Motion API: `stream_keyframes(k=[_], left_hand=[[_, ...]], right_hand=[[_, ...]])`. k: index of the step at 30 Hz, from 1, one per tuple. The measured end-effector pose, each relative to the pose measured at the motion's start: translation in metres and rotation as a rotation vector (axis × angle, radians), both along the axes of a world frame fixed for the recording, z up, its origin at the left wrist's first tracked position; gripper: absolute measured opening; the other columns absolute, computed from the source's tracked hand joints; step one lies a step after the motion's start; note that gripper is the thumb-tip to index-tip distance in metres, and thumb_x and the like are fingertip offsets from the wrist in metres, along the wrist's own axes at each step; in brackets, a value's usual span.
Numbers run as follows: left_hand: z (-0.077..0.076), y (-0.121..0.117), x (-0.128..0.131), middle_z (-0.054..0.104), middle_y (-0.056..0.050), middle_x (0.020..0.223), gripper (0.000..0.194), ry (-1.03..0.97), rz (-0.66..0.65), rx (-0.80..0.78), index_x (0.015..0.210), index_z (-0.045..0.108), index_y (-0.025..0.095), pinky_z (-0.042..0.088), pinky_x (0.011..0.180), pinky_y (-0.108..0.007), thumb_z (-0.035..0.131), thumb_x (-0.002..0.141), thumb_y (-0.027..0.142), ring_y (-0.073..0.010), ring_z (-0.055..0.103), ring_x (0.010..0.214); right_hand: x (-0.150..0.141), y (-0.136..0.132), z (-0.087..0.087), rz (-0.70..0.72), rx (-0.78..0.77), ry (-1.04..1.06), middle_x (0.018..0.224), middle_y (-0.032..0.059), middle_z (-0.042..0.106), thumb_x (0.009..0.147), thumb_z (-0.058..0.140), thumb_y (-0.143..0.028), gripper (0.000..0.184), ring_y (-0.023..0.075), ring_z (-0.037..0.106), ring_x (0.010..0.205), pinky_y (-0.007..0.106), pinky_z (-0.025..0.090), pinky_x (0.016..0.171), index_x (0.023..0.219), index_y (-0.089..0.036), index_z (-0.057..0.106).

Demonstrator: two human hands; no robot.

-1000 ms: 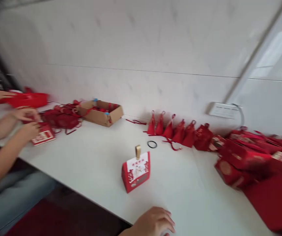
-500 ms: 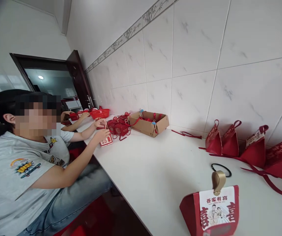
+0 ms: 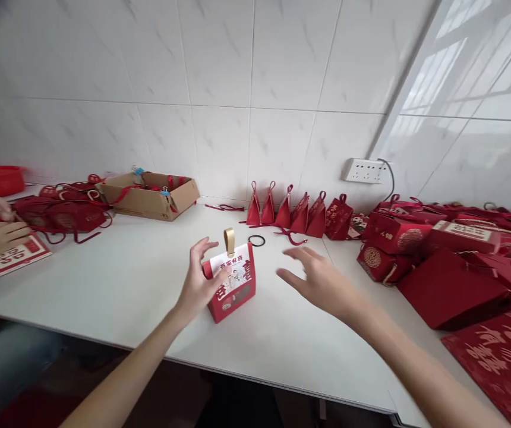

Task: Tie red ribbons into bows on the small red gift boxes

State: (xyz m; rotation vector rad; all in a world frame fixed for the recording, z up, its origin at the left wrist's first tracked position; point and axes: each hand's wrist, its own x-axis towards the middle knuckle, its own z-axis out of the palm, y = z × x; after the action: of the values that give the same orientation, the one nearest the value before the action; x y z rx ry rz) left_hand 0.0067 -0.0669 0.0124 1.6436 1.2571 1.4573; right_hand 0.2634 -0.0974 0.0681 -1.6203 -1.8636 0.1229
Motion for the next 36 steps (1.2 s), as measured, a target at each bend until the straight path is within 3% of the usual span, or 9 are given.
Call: stream_keyframes(k=[2,5,9,11,13,20,23,26,36], left_hand=[[0.020,0.012,0.000,0.053,-0.009,0.125,0.054,0.086,-0.035,0.070,0.121,0.043,0.021,0.040,0.100,-0.039,0.064,0.074,0.039,-0.0243,0.048,0.120],[0.042,0.037,0.002,0.065,-0.006,0.101,0.025,0.176,-0.242,0.055,0.094,0.059,0.018,0.046,0.089,-0.033,0.061,0.077,0.037,-0.0206,0.060,0.099],[0.044,0.074,0.008,0.068,-0.004,0.084,0.019,0.150,-0.448,0.048,0.079,0.064,0.016,0.049,0.076,-0.027,0.063,0.073,0.034,-0.0174,0.064,0.081],[0.039,0.085,0.011,0.068,-0.003,0.081,0.017,0.111,-0.483,0.054,0.077,0.065,0.015,0.049,0.074,-0.026,0.063,0.071,0.031,-0.0166,0.063,0.079],[0.035,0.089,0.014,0.068,-0.003,0.078,0.017,0.077,-0.496,0.055,0.076,0.065,0.015,0.049,0.072,-0.025,0.063,0.071,0.031,-0.0160,0.063,0.077],[0.022,0.083,0.023,0.062,-0.001,0.063,0.025,-0.015,-0.381,0.072,0.067,0.064,0.014,0.043,0.056,-0.022,0.064,0.073,0.038,-0.0124,0.056,0.060],[0.017,0.081,0.030,0.061,-0.001,0.061,0.025,-0.037,-0.331,0.135,0.065,0.063,0.014,0.043,0.057,-0.022,0.064,0.073,0.037,-0.0122,0.055,0.060],[0.014,0.077,0.035,0.064,-0.001,0.064,0.021,-0.075,-0.297,0.160,0.070,0.064,0.015,0.045,0.059,-0.022,0.064,0.073,0.035,-0.0125,0.057,0.061],[0.018,0.066,0.030,0.065,-0.001,0.067,0.013,-0.068,-0.359,0.102,0.071,0.065,0.015,0.047,0.058,-0.021,0.064,0.069,0.028,-0.0123,0.059,0.062]], right_hand=[[-0.017,0.016,0.011,0.198,-0.010,0.042,0.109,0.0048,0.065,0.078,0.062,-0.050,0.037,0.0225,0.066,0.085,0.039,0.057,0.073,0.107,-0.026,0.063],[-0.049,0.049,0.019,0.390,0.072,0.210,0.117,0.0072,0.061,0.083,0.057,-0.044,0.038,0.0234,0.060,0.105,0.041,0.054,0.084,0.115,-0.023,0.057],[-0.071,0.078,0.016,0.480,0.030,0.358,0.088,0.0051,0.070,0.082,0.057,-0.033,0.022,0.0186,0.066,0.082,0.034,0.054,0.074,0.097,-0.018,0.062],[-0.074,0.083,0.012,0.465,0.047,0.377,0.074,0.0017,0.069,0.083,0.055,-0.030,0.014,0.0152,0.064,0.068,0.029,0.051,0.066,0.081,-0.018,0.063],[-0.074,0.085,0.008,0.424,0.093,0.397,0.071,0.0009,0.067,0.083,0.056,-0.032,0.018,0.0138,0.060,0.062,0.026,0.048,0.060,0.073,-0.018,0.063],[-0.072,0.074,-0.021,0.377,0.092,0.495,0.088,0.0041,0.067,0.084,0.056,-0.038,0.022,0.0171,0.061,0.077,0.028,0.047,0.067,0.091,-0.019,0.065],[-0.070,0.071,-0.031,0.320,0.099,0.546,0.080,0.0022,0.065,0.083,0.055,-0.039,0.022,0.0161,0.058,0.069,0.027,0.046,0.061,0.084,-0.019,0.064],[-0.070,0.071,-0.034,0.274,0.104,0.621,0.070,0.0006,0.061,0.081,0.056,-0.041,0.024,0.0146,0.054,0.062,0.025,0.043,0.057,0.076,-0.018,0.062],[-0.076,0.057,-0.035,0.220,0.095,0.596,0.069,0.0000,0.059,0.082,0.055,-0.038,0.020,0.0134,0.049,0.058,0.024,0.038,0.052,0.078,-0.020,0.063]])
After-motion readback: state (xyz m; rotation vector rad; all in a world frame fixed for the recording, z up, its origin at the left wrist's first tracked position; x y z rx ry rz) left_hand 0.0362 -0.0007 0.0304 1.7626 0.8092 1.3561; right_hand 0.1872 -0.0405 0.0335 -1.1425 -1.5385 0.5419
